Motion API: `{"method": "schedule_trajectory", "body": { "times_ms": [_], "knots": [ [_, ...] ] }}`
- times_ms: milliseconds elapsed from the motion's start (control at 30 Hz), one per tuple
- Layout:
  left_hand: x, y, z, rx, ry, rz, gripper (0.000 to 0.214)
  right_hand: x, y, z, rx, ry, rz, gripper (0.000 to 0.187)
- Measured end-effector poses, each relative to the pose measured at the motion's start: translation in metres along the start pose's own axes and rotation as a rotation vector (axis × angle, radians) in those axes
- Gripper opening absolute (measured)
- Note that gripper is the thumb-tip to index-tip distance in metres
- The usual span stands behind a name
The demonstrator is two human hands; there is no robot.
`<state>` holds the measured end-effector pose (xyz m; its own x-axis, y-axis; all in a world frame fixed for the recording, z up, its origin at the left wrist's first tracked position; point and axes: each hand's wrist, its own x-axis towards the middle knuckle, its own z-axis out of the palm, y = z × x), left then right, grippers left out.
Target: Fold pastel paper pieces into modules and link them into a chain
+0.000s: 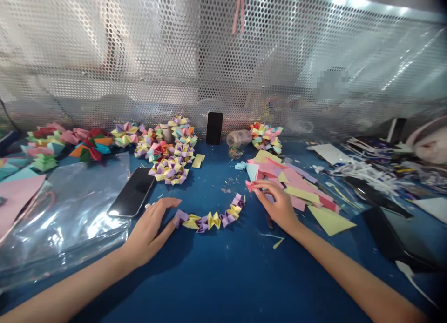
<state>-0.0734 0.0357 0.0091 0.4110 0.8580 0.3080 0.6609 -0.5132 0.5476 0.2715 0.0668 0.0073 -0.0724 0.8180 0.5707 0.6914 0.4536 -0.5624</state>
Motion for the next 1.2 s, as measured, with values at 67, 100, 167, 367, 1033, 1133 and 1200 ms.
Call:
{"method": "schedule_trajectory", "body": {
  "times_ms": [67, 100, 167, 367, 1033, 1133, 1200],
  "knots": [
    [0.000, 0.000, 0.000, 0.021, -0.001, 0.013, 0.027, 0.004, -0.002, -0.001, -0.027, -0.006, -0.041, 0.017],
    [-0.001, -0.001, -0.001, 0.028, 0.003, 0.019, 0.028, 0.009, -0.003, -0.001, -0.045, -0.030, -0.066, 0.018],
    [-0.001, -0.002, 0.000, 0.027, 0.009, 0.025, 0.029, 0.024, -0.003, -0.001, -0.134, -0.132, -0.135, 0.023],
    [-0.003, -0.002, -0.001, 0.004, 0.024, 0.034, 0.030, 0.099, 0.009, 0.010, -0.443, -0.351, -0.269, 0.034],
    [-0.002, 0.001, -0.001, 0.025, 0.024, 0.059, 0.027, 0.032, -0.051, 0.021, -0.247, -0.226, -0.362, 0.018],
    [-0.003, 0.002, 0.004, 0.043, 0.030, 0.072, 0.031, 0.010, -0.088, 0.043, -0.159, -0.434, -0.524, 0.025],
    [-0.002, 0.003, 0.005, 0.045, 0.027, 0.075, 0.032, 0.003, -0.104, 0.061, -0.144, -0.461, -0.540, 0.035]
  ]
}}
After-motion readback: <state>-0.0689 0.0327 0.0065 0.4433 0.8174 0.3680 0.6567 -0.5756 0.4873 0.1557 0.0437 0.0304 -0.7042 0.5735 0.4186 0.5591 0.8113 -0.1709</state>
